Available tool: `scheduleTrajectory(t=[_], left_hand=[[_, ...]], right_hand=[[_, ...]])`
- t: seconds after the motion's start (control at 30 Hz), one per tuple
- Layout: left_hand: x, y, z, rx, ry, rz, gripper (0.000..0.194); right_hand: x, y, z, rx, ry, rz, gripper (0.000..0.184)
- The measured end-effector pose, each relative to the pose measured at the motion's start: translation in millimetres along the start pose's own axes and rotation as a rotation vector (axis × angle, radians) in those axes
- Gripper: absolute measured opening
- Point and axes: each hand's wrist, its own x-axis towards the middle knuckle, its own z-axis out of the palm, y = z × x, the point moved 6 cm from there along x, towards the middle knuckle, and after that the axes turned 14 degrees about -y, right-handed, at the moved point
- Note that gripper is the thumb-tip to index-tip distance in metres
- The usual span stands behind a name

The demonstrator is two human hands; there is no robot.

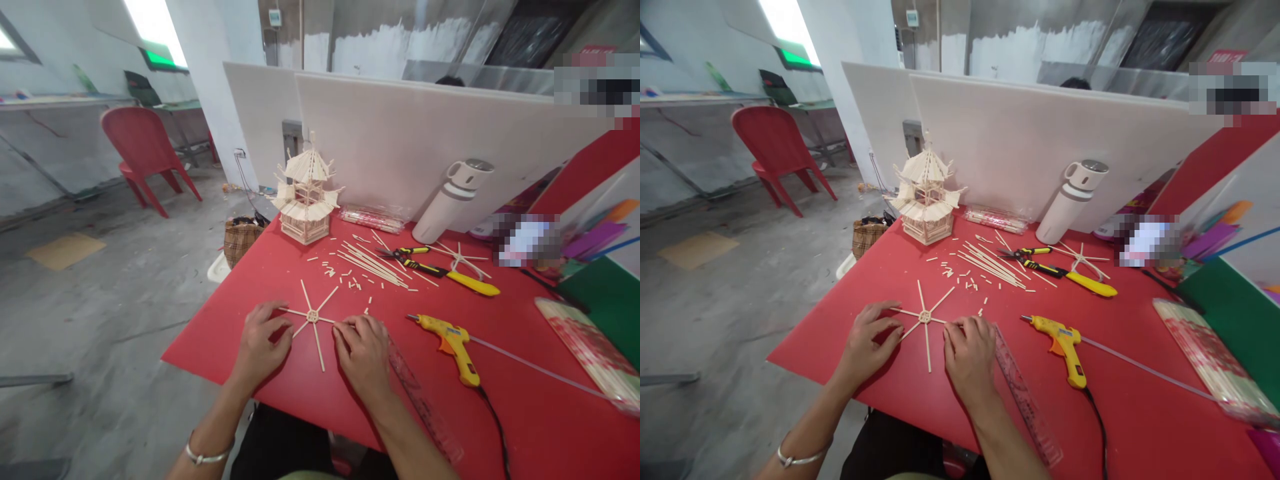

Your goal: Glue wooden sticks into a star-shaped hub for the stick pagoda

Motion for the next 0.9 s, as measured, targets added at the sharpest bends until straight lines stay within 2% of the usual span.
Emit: scheduleTrajectory(t=[0.9], left_hand=[[0.3, -1.7, 0.8, 0.003, -0.014, -0.032, 0.017]], right_hand=[[-0.3, -0.2, -2.2, -0.003, 0.012, -0.001, 0.014]])
